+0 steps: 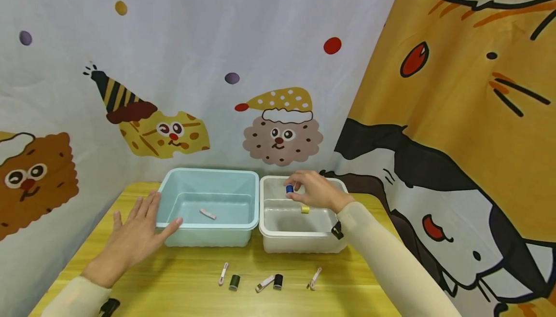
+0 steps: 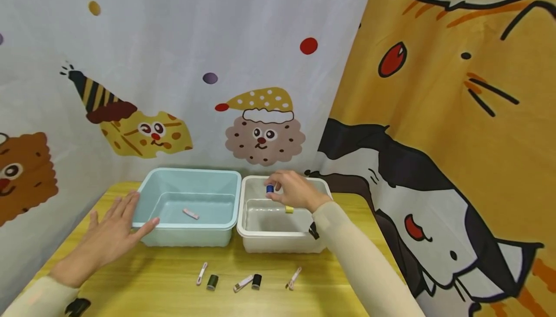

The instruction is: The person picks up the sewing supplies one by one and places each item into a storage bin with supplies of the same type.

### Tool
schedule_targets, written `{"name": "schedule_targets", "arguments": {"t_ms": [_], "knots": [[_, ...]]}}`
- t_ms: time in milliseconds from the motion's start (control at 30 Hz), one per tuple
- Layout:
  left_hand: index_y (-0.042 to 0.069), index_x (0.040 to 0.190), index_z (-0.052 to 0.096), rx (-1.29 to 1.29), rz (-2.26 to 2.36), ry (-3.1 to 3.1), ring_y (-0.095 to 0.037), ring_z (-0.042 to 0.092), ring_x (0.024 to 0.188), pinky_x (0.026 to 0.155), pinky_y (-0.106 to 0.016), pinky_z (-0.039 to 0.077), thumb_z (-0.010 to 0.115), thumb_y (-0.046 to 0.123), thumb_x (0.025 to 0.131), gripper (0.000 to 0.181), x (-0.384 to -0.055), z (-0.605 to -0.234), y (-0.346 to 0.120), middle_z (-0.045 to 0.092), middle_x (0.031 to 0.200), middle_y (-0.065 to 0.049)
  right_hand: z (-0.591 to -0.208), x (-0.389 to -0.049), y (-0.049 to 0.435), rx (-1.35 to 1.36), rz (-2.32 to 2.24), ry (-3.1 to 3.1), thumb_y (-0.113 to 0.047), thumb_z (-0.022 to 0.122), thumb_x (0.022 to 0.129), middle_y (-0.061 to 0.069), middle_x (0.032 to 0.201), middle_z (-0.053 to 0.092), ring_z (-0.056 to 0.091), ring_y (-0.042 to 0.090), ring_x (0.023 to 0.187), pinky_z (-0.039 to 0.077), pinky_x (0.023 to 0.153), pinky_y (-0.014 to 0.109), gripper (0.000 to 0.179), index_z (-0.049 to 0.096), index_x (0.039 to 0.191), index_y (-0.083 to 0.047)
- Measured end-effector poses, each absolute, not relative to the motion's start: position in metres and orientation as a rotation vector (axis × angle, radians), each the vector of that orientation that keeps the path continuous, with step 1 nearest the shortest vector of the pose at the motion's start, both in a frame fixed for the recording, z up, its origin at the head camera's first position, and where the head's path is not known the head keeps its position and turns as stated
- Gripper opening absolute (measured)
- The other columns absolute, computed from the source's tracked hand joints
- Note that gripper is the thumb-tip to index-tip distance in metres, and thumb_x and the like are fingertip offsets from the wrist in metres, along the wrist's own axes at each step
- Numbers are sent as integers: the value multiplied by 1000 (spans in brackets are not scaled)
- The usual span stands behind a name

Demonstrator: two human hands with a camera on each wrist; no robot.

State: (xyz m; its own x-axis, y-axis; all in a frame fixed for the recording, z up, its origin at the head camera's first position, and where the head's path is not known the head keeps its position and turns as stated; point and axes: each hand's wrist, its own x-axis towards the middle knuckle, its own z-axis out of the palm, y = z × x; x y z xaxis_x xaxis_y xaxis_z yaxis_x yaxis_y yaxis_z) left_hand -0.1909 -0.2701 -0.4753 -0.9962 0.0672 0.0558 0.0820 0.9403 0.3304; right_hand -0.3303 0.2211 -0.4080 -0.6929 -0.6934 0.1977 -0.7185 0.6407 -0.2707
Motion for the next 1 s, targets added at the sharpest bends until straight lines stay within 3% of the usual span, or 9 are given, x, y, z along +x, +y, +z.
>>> {"name": "schedule_targets", "arguments": {"t_ms": [367,1000], "knots": [[-7,184,11,-115,-527,-3055,-71,20,171,122,-104,5,45,85,113,121,-191,-476,-271,15,191,-36,-417,-349,216,1228,450,-2818,-25,89,106,4,119,87,83,21,103,69,93,40,34,85,134,-7],[-7,184,11,-112,-525,-3057,-71,19,171,123,-103,5,46,85,113,121,-191,-476,-270,14,192,-36,-420,-365,219,1199,568,-2861,-19,91,105,11,115,85,85,25,102,71,97,56,33,85,133,-3]]}}
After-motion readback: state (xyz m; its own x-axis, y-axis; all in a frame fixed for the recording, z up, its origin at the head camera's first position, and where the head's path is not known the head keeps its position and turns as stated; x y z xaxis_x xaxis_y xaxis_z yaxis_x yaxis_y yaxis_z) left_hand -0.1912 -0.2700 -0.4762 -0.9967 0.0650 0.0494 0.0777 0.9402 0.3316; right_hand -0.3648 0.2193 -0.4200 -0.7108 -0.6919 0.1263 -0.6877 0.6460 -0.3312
